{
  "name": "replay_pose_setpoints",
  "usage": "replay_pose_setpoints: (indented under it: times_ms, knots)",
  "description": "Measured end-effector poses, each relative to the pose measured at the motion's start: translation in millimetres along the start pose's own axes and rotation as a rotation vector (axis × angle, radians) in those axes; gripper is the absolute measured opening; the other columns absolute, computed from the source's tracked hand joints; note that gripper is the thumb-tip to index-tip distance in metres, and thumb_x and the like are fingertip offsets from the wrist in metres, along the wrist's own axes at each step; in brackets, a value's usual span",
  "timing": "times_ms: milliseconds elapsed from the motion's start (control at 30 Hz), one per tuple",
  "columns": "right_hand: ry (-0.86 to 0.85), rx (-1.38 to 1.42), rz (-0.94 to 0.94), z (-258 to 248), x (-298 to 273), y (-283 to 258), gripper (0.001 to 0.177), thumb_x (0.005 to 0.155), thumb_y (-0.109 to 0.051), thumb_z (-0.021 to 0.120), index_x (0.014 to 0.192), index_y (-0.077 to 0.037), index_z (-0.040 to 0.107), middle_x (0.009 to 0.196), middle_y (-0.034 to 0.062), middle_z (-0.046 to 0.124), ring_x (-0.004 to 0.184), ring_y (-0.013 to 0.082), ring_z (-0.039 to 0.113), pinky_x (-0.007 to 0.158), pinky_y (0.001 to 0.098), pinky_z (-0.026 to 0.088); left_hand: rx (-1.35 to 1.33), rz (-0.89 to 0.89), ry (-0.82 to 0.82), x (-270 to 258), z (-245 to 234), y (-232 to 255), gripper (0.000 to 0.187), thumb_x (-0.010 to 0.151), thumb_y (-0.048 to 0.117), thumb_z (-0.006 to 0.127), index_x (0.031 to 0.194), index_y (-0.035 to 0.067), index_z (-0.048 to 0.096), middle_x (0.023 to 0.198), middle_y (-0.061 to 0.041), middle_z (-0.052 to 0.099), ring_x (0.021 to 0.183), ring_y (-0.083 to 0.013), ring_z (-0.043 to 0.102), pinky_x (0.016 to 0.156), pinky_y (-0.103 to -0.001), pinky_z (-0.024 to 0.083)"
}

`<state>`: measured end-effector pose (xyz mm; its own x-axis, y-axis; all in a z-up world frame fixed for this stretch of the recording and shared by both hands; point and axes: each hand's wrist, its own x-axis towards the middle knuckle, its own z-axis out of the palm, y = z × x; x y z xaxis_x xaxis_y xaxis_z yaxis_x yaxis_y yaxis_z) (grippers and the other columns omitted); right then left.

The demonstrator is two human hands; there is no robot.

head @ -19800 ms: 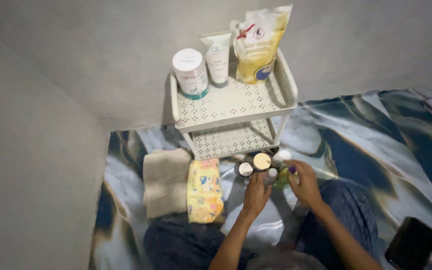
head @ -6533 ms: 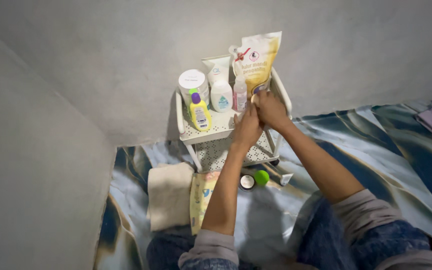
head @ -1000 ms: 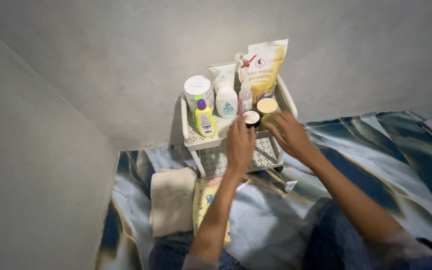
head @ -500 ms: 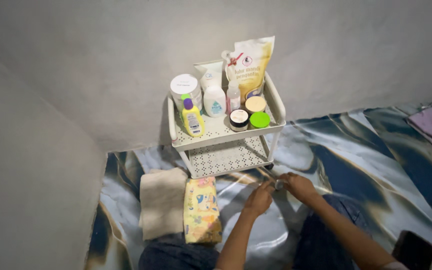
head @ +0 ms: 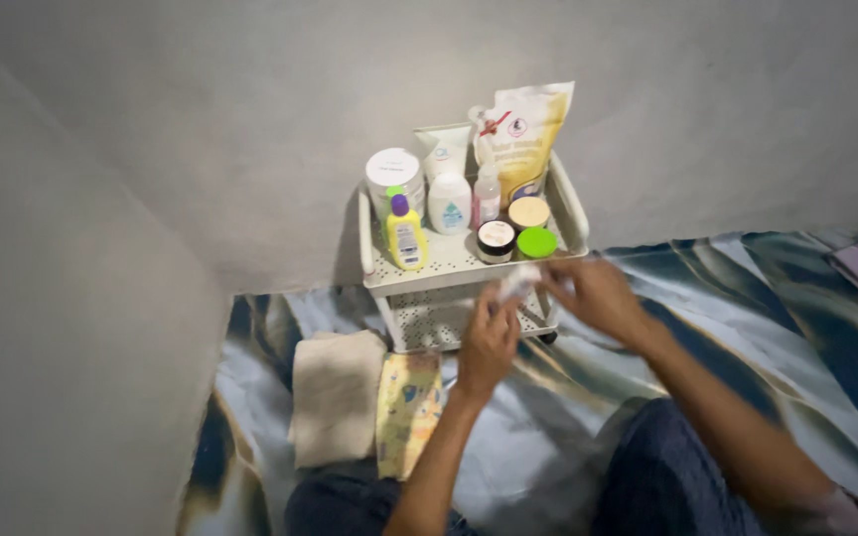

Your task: The person sits on the floor and organizes bathroom supplies on a two-tiered white plastic shelf. They repeatedly pick up bottles, jars, and a pouch, place them on the shelf, then remove them again, and also fold and place towels on the lower shelf.

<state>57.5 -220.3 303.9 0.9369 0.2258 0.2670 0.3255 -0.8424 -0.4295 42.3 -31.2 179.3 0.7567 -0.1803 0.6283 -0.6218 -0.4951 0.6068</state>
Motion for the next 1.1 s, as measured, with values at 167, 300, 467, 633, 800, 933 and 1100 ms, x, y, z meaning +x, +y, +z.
replay_pose_setpoints:
  times_ms: [167,300,467,633,800,933,1100]
  knots:
    - [0.224,0.007,-0.22,-21,77,-61,0.026,0.094,-0.031,0.07,0.111,-0.013,0.075,0.092,0.0109,0.077,0.08,0.0304,0.072,0.066,0.0433,0.055,0.125,0.001,0.128,57,-56,12,0.046,0.099,0.01,0.058,0.143,0.001,0.052,0.16,-0.029,0.037,0.14,-0.0459,0.044,0.115,-0.052,0.04]
    - [0.176,-0.095,-0.256,-5,114,-72,0.027,0.093,-0.03,0.069,0.114,-0.015,0.075,0.088,0.0094,0.076,0.078,0.0294,0.073,0.067,0.0444,0.055,0.308,-0.058,0.02,71,-56,-9,0.06,0.099,0.022,0.059,0.149,-0.004,0.041,0.161,-0.033,0.032,0.147,-0.0442,0.034,0.119,-0.054,0.028]
    - [0.065,-0.133,-0.182,23,133,-58,0.027,0.094,-0.034,0.067,0.113,-0.017,0.075,0.082,0.0065,0.077,0.077,0.0278,0.073,0.064,0.0451,0.055,0.323,-0.134,-0.093,75,-38,-42,0.066,0.101,0.032,0.054,0.15,-0.01,0.041,0.16,-0.027,0.037,0.146,-0.0398,0.038,0.122,-0.052,0.025]
    - [0.076,-0.175,-0.19,34,137,-43,0.027,0.093,-0.036,0.068,0.114,-0.019,0.076,0.084,0.0074,0.076,0.077,0.0282,0.073,0.064,0.0455,0.055,0.396,-0.097,-0.022,73,-25,-51,0.065,0.101,0.034,0.056,0.146,-0.011,0.046,0.157,-0.027,0.042,0.146,-0.0394,0.039,0.122,-0.049,0.025]
    - [0.045,-0.148,-0.152,32,139,-45,0.029,0.093,-0.036,0.068,0.117,-0.021,0.074,0.085,0.0054,0.077,0.078,0.0268,0.073,0.064,0.0452,0.055,0.421,-0.076,-0.018,72,-23,-51,0.061,0.102,0.035,0.055,0.143,-0.011,0.05,0.155,-0.026,0.046,0.145,-0.038,0.04,0.123,-0.049,0.025]
    - [0.006,-0.091,-0.097,24,134,-53,0.033,0.094,-0.036,0.067,0.123,-0.021,0.07,0.085,0.003,0.078,0.078,0.025,0.074,0.065,0.044,0.054,0.408,-0.071,-0.019,73,-26,-47,0.06,0.103,0.035,0.054,0.142,-0.011,0.051,0.154,-0.026,0.047,0.145,-0.0375,0.04,0.123,-0.049,0.024]
    - [0.053,-0.014,-0.1,16,125,-63,0.036,0.093,-0.029,0.066,0.128,-0.019,0.064,0.098,0.0016,0.079,0.082,0.0219,0.074,0.064,0.0419,0.055,0.401,-0.038,-0.023,71,-34,-38,0.056,0.106,0.033,0.053,0.144,-0.008,0.051,0.157,-0.025,0.044,0.15,-0.0356,0.038,0.127,-0.05,0.021]
